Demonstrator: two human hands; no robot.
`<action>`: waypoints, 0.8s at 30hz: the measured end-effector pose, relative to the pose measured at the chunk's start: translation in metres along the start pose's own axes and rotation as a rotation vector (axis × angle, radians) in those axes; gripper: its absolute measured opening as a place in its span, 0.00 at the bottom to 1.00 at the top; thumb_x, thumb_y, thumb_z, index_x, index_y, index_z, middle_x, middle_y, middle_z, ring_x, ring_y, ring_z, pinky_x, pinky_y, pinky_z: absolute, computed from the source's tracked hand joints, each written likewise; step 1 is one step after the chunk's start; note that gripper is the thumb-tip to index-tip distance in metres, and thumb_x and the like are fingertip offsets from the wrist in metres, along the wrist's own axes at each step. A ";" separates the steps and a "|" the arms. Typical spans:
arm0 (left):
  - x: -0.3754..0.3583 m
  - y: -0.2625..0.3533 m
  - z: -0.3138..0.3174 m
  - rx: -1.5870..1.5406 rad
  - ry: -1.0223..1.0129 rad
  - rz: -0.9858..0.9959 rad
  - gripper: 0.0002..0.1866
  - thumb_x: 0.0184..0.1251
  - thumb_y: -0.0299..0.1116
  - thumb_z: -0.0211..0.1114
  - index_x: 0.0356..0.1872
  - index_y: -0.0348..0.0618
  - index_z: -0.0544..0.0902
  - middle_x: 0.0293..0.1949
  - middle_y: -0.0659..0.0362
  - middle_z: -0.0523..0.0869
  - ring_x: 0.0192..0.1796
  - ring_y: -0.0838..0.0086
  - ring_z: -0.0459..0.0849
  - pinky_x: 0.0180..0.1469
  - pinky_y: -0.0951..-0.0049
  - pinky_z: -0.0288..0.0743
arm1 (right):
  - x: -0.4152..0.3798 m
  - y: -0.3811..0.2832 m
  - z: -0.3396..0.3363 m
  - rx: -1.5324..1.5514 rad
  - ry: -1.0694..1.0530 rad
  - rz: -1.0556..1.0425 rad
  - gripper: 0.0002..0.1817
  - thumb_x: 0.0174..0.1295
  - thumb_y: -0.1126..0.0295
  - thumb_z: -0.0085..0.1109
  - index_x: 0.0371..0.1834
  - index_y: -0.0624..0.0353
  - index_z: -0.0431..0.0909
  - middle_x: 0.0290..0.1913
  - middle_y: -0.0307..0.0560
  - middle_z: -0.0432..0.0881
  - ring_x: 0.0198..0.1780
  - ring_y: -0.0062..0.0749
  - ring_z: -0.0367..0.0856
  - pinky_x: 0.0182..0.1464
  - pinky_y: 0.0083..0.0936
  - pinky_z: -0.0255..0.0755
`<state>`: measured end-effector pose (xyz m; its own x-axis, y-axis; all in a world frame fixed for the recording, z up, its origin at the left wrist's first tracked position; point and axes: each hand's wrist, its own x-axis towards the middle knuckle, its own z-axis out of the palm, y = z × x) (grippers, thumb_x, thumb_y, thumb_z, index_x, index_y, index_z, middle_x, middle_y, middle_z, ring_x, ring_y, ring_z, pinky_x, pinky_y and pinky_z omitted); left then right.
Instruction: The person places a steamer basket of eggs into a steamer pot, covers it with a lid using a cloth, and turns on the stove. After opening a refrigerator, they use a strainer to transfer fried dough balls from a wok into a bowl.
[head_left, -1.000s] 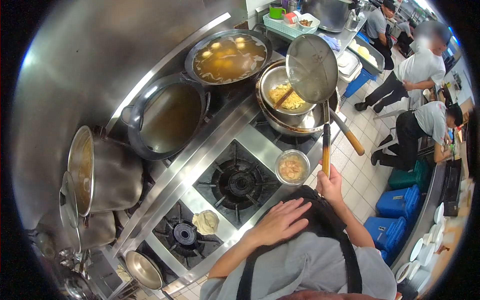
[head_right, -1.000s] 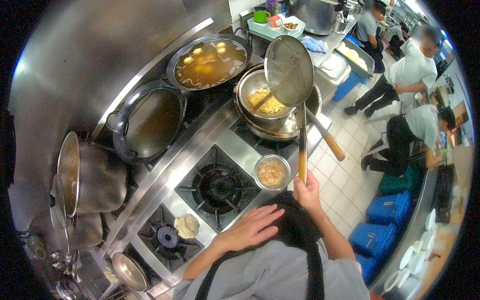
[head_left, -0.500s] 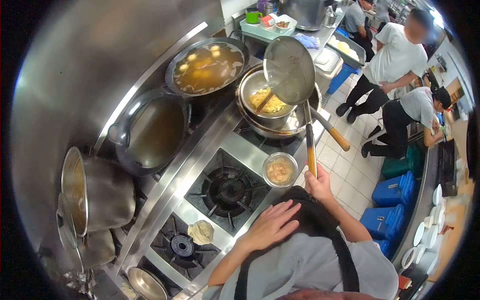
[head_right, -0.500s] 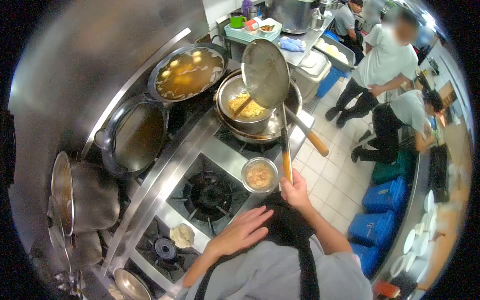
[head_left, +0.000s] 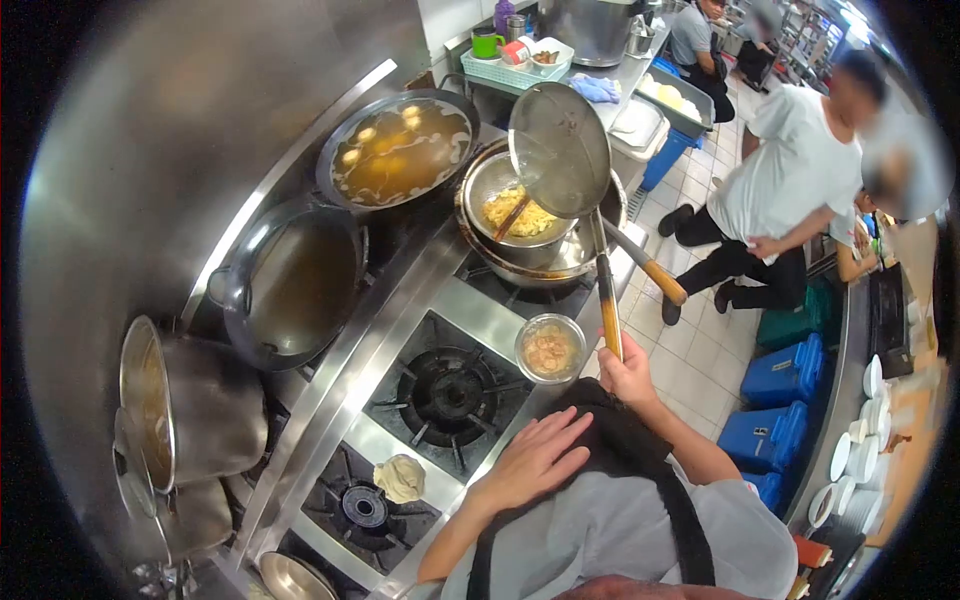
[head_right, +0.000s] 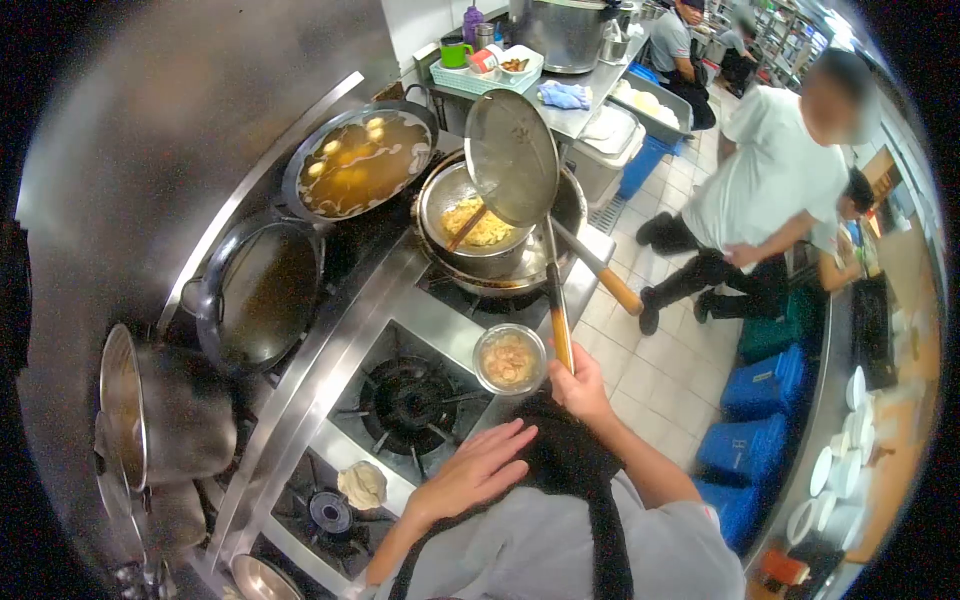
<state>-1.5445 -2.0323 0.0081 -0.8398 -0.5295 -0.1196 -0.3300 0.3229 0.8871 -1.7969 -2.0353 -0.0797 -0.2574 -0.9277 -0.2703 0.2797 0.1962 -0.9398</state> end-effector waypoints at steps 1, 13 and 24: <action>0.000 0.000 0.000 0.004 0.000 0.001 0.31 0.82 0.47 0.55 0.79 0.45 0.66 0.78 0.39 0.66 0.80 0.48 0.63 0.80 0.54 0.54 | 0.000 0.000 0.000 0.010 -0.003 -0.005 0.20 0.76 0.72 0.56 0.69 0.58 0.71 0.22 0.31 0.70 0.15 0.15 0.63 0.17 0.19 0.59; 0.000 -0.004 0.007 -0.024 0.037 0.006 0.30 0.82 0.50 0.52 0.78 0.48 0.68 0.77 0.39 0.67 0.79 0.46 0.64 0.80 0.46 0.52 | 0.002 0.004 -0.003 0.024 -0.008 0.002 0.20 0.74 0.76 0.54 0.67 0.57 0.72 0.22 0.29 0.69 0.14 0.13 0.62 0.16 0.18 0.56; -0.001 -0.010 0.006 -0.052 -0.001 0.034 0.29 0.83 0.47 0.51 0.78 0.48 0.68 0.77 0.40 0.66 0.79 0.45 0.64 0.79 0.45 0.54 | 0.000 0.004 -0.007 -0.028 -0.041 -0.022 0.20 0.75 0.75 0.54 0.70 0.56 0.70 0.22 0.31 0.70 0.15 0.16 0.64 0.17 0.20 0.60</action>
<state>-1.5433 -2.0304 -0.0033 -0.8504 -0.5184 -0.0897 -0.2785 0.2991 0.9127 -1.8019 -2.0327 -0.0846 -0.2252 -0.9441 -0.2408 0.2481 0.1834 -0.9512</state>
